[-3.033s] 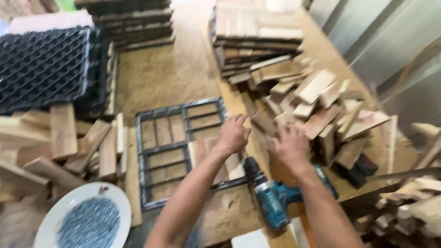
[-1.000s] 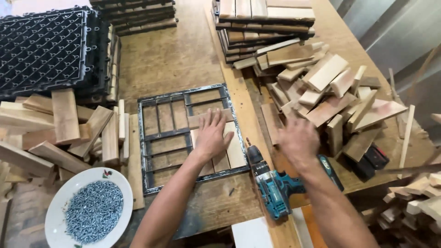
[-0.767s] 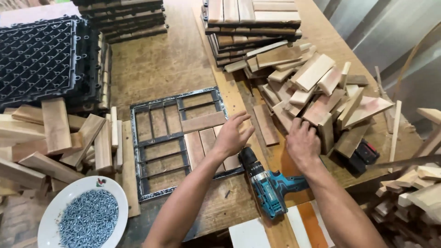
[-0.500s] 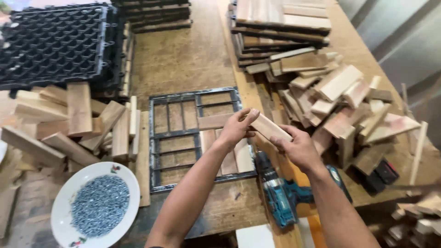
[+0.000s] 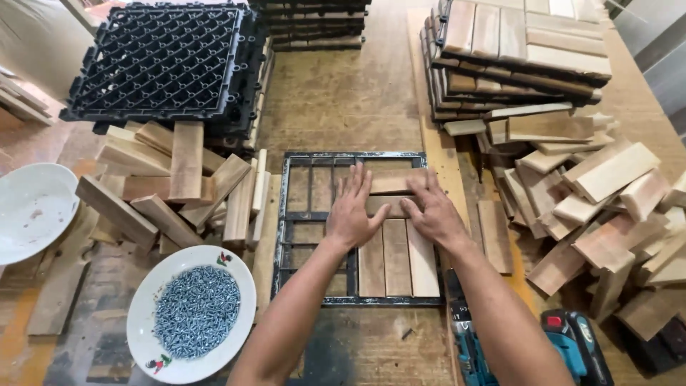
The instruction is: Assembling wooden interlocking floor tiles by screwing wooden slats onto a plastic grid base using a power drill.
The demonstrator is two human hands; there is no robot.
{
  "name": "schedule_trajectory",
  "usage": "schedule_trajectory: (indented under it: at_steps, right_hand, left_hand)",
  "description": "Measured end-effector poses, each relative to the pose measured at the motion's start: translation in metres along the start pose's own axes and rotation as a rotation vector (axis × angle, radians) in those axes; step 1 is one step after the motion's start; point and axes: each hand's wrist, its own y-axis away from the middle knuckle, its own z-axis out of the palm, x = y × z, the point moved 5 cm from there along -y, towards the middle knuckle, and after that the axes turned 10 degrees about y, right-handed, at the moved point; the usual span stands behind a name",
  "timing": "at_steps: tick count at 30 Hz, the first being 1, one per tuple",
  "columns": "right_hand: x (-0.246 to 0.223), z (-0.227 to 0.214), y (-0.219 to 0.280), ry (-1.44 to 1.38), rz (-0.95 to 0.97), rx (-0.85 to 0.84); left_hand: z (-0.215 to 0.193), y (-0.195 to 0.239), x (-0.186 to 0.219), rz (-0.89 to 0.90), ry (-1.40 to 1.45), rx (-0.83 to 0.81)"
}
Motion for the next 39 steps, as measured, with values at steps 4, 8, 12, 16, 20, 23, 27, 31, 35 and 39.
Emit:
schedule_trajectory:
  at_steps: [4,8,12,16,20,23,27,31,35,39]
  right_hand:
    - [0.0,0.005,0.003,0.116,0.031,-0.111]
    - [-0.013,0.01,0.017,0.324,0.045,-0.179]
    - [-0.007,0.019,0.011,0.315,-0.024,-0.143]
    - [0.03,0.014,0.015,0.082,-0.06,-0.176]
    - [0.08,-0.065,0.038,-0.019,0.225,0.085]
    - [0.088,-0.155,0.051,0.305,0.545,0.283]
    - [0.134,-0.188,0.041,0.685,0.884,-0.013]
    - [0.148,-0.179,0.035,0.859,0.86,-0.063]
    - [0.122,-0.199,0.05,0.506,0.961,-0.011]
    - [0.123,-0.219,0.079,0.145,0.794,0.474]
  left_hand:
    - [0.009,0.001,-0.004,-0.049,-0.109,-0.113]
    - [0.01,0.0,0.001,-0.059,-0.259,-0.318]
    - [0.017,-0.008,0.018,-0.027,-0.334,-0.396]
    - [0.059,-0.023,0.029,0.074,-0.269,-0.504]
    - [0.047,-0.039,0.062,0.029,-0.297,-0.633]
    - [0.053,-0.035,0.051,-0.029,-0.281,-0.618]
    - [0.047,-0.036,0.055,-0.155,-0.198,-0.621]
    - [0.05,-0.032,0.047,-0.193,-0.28,-0.618]
    - [0.041,-0.038,0.037,-0.134,-0.289,-0.557]
    - [0.033,-0.024,0.043,-0.061,-0.34,-0.635]
